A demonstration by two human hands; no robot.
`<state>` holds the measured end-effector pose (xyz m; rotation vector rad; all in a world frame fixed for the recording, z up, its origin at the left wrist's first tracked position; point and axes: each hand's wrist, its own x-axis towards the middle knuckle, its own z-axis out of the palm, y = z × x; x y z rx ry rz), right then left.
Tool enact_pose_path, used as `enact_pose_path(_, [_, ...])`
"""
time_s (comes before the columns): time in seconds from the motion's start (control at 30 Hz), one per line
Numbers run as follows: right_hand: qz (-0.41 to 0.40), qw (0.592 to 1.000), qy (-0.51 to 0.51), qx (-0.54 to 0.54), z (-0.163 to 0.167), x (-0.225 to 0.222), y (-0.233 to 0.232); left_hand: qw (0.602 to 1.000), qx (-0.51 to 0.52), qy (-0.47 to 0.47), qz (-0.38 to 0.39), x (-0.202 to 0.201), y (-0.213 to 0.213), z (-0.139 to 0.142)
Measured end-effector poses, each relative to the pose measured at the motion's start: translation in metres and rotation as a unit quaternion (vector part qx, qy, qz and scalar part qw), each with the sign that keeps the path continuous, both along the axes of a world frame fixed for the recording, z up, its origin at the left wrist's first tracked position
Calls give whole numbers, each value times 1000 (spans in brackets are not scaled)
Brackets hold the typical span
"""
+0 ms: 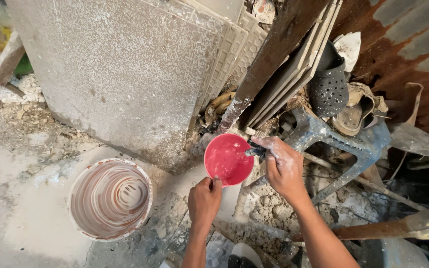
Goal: The person applies a brown liquid to a long wooden molding using a brush, then walks to a tap to fill a bucket with water using a pink cup. They return and pour gypsum powder from a bag into the bucket. The clip ends before mixing is shown.
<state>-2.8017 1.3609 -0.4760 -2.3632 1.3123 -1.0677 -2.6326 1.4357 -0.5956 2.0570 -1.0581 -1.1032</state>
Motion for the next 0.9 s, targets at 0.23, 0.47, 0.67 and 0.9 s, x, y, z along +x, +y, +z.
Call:
enact_pose_path(0.23, [9, 1000, -12, 10, 3, -1, -2, 1000, -4, -1, 4, -1, -2, -1])
enact_pose_path(0.47, [18, 1000, 2, 1, 3, 0, -5, 1000, -25, -8, 6, -2, -4, -5])
enact_pose_path(0.67, [28, 1000, -10, -3, 5, 0, -4, 1000, -16, -4, 9, -3, -5, -6])
enact_pose_path(0.9, [19, 1000, -4, 4, 4, 0, -4, 1000, -8, -2, 0, -2, -4, -6])
